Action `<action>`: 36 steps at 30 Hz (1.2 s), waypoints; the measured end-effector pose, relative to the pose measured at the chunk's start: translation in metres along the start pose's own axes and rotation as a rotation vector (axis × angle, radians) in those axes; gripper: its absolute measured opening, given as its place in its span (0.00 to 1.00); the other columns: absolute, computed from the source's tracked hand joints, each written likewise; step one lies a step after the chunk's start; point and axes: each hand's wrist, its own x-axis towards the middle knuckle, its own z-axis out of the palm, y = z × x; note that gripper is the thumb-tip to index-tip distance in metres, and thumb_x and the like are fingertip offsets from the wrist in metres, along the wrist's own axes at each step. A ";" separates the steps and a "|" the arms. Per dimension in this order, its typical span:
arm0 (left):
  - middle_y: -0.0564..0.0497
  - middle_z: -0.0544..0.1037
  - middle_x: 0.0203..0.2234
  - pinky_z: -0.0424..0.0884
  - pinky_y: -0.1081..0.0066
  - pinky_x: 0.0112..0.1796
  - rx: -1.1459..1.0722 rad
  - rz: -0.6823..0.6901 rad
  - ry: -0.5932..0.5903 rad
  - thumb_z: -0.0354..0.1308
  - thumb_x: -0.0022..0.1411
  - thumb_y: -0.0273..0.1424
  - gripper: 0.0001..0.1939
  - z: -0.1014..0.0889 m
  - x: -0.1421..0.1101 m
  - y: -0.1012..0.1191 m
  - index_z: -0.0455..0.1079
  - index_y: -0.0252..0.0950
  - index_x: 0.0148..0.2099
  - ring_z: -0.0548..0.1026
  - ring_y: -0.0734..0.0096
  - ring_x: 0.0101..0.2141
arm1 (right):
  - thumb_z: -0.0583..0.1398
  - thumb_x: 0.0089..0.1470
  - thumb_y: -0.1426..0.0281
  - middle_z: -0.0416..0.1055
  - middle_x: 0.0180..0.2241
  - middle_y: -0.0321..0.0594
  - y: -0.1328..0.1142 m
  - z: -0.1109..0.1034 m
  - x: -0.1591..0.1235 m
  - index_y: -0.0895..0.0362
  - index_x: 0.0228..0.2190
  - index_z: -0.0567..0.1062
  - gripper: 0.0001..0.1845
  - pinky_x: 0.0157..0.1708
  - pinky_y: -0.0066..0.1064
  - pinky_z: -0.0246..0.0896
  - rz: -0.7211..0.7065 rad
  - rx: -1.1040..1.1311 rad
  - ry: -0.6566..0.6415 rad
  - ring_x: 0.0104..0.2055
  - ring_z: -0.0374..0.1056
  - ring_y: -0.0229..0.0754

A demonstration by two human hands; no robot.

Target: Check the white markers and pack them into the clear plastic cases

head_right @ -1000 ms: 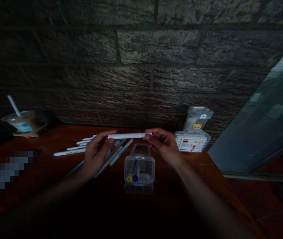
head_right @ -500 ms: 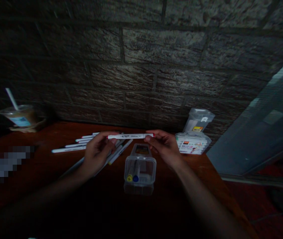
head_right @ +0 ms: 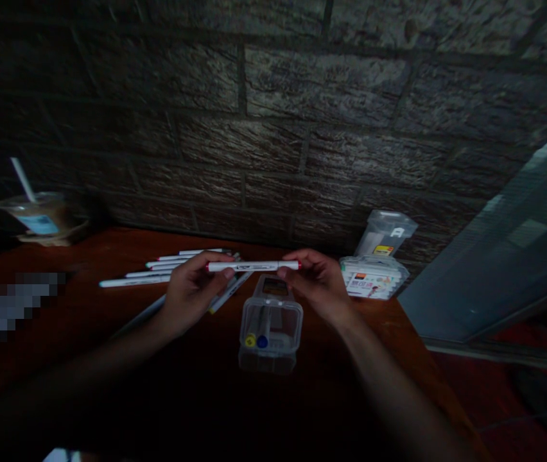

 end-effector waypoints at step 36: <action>0.55 0.71 0.22 0.69 0.75 0.21 -0.316 -0.197 0.028 0.62 0.69 0.40 0.12 0.000 0.010 0.001 0.80 0.38 0.45 0.70 0.76 0.20 | 0.71 0.53 0.61 0.82 0.30 0.39 -0.005 0.001 0.002 0.50 0.40 0.86 0.12 0.19 0.25 0.58 0.076 0.120 0.102 0.25 0.69 0.35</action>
